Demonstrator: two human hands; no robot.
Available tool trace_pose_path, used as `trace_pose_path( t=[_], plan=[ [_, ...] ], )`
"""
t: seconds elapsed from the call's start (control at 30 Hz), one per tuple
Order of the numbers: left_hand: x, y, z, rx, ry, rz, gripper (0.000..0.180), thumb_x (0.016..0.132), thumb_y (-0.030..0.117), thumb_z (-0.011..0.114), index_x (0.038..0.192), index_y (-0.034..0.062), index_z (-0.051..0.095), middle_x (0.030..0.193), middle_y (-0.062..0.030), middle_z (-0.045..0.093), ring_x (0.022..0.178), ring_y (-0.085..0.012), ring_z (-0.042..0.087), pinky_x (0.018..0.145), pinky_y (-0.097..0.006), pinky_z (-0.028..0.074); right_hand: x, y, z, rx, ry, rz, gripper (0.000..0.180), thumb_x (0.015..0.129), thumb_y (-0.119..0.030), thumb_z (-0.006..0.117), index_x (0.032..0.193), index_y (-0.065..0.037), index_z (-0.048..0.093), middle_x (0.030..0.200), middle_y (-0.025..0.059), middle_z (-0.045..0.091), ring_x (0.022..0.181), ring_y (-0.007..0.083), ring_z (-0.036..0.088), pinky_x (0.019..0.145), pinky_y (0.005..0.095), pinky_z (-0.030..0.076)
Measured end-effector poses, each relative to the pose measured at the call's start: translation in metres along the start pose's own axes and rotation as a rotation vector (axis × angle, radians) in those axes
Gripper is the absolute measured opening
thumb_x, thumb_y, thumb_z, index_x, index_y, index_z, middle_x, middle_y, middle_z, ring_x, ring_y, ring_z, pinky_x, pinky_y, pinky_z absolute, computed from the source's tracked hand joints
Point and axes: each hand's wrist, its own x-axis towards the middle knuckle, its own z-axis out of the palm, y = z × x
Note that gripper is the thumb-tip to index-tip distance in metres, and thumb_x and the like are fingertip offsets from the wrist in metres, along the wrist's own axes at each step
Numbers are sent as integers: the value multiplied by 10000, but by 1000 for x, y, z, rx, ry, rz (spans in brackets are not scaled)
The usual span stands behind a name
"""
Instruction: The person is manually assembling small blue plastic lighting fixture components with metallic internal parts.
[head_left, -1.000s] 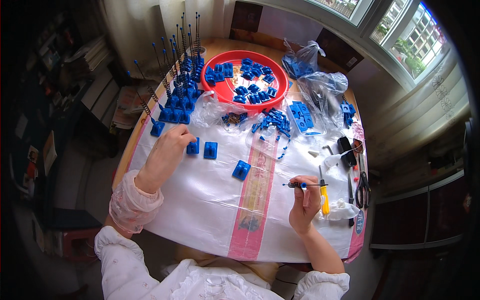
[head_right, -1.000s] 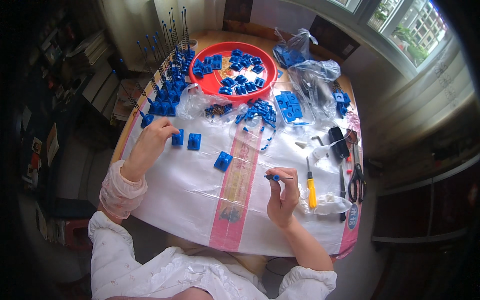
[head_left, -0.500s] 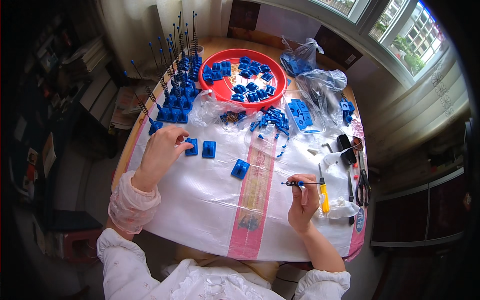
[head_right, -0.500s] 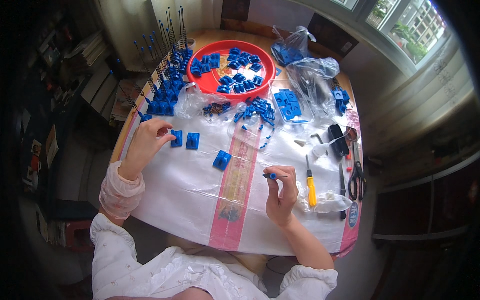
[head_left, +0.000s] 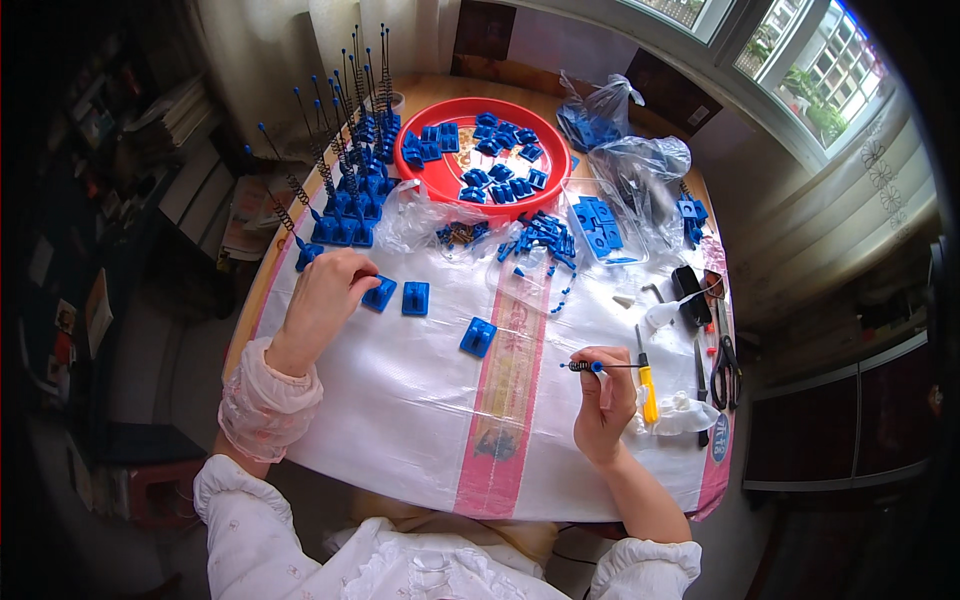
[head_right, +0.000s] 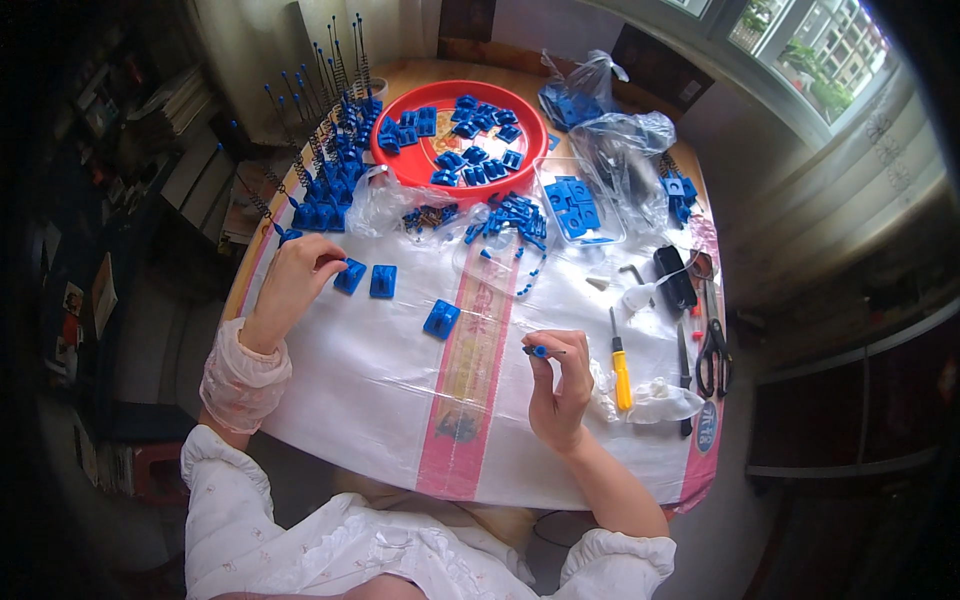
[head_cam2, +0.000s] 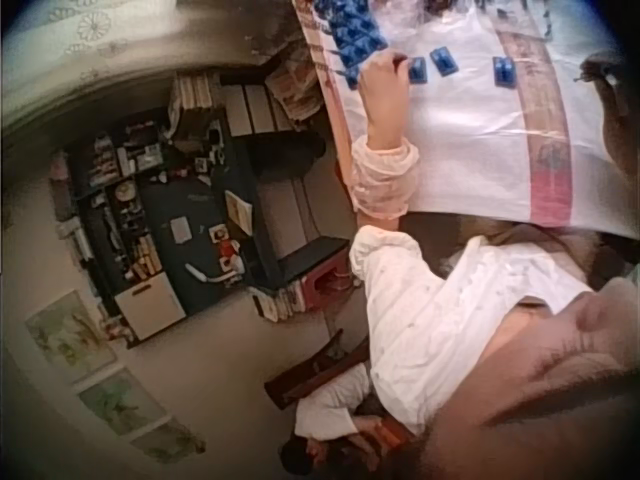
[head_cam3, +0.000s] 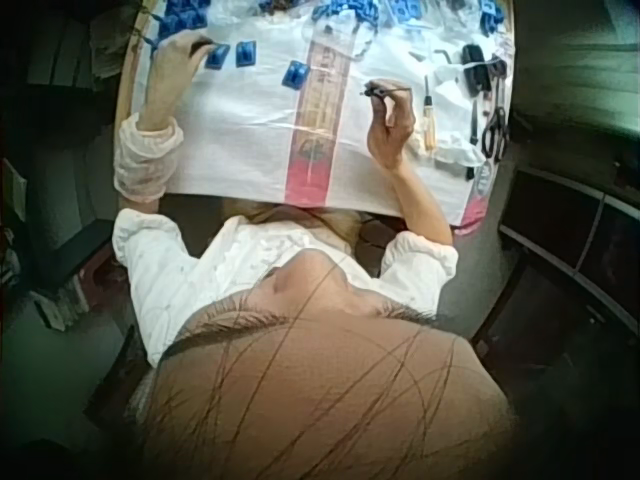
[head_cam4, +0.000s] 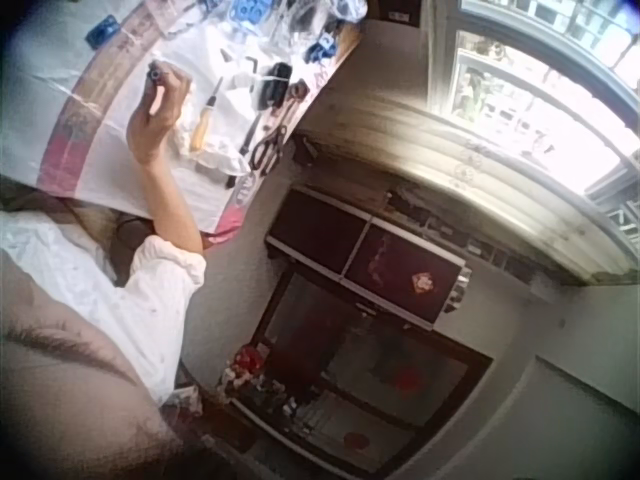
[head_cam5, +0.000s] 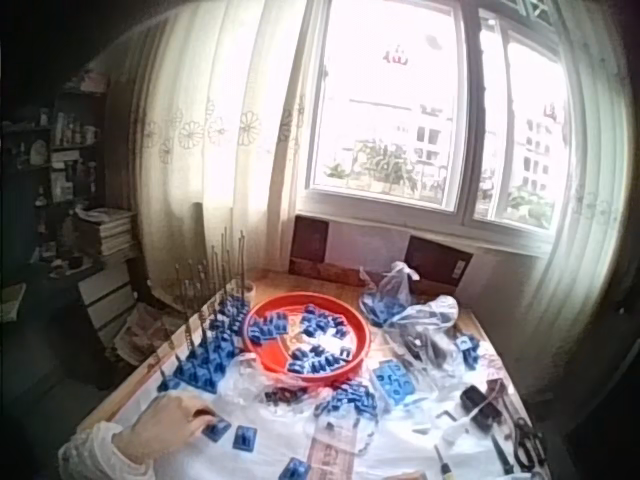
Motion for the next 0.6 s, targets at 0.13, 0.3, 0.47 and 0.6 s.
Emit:
trace_pose_path(
  t=[0.13,0.3,0.47,0.6],
  plan=[
    [0,3,-1,-5,-11,-21,112,872,47,778,953,-29,757,931,-160,744,841,-292,722,763,-351,571,0,1,-1,-11,-6,-1,263,887,160,586,1088,-2,636,993,127,688,911,234,621,791,317,497],
    [0,2,0,5,9,0,107,866,17,774,950,-45,749,917,-152,741,816,-265,725,737,-323,575,-1,1,0,-3,-6,0,265,884,160,595,1085,-7,635,991,126,689,910,236,622,791,320,497],
    [0,0,2,20,8,6,109,864,21,777,947,-42,748,916,-151,741,820,-271,727,737,-327,580,-1,1,0,-7,-8,2,249,890,149,600,1080,-8,637,989,125,689,906,237,621,784,320,494],
    [-1,1,1,46,9,4,115,862,35,784,945,-37,749,910,-147,740,803,-266,720,732,-331,572,-1,1,1,-10,-5,0,233,896,138,605,1074,-8,641,989,124,690,903,236,620,777,317,490]
  ],
)
